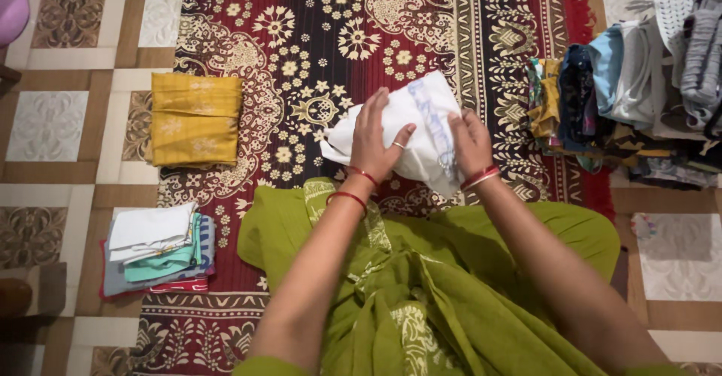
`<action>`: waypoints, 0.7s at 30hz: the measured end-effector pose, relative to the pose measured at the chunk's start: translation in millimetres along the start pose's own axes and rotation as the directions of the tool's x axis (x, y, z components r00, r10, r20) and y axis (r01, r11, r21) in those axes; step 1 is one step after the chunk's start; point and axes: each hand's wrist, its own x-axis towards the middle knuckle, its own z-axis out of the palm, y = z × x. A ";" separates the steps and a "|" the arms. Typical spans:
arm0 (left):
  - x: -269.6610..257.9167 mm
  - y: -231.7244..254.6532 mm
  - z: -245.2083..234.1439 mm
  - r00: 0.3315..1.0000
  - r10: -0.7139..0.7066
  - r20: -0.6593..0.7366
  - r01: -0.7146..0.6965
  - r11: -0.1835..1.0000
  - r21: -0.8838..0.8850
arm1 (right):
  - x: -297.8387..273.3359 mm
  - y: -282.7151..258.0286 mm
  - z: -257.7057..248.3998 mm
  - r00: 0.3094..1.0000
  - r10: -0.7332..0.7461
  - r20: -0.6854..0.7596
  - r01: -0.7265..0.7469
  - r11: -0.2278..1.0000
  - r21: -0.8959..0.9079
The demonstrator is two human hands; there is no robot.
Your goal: The person folds several garments on a patterned rug, including a brown top with white embroidery, a white pair of shorts, a yellow garment, and a white skirt. Each item is smoothed, folded into a compact rectangle, and placed into a growing stack.
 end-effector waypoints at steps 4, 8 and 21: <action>-7.0 3.8 3.2 0.985 0.165 -0.053 -0.153 0.971 0.182 | 20.9 -12.2 -2.7 0.997 0.074 -0.004 -0.071 0.976 0.203; -8.9 -0.9 4.6 0.982 -0.124 0.143 0.142 0.983 -0.120 | 22.5 -30.6 -4.4 0.985 0.124 0.119 -0.117 0.991 -0.061; 60.6 15.4 -27.7 0.900 -0.138 0.414 0.100 0.989 0.112 | 30.1 -134.0 4.9 0.774 0.266 0.575 0.116 0.833 -0.541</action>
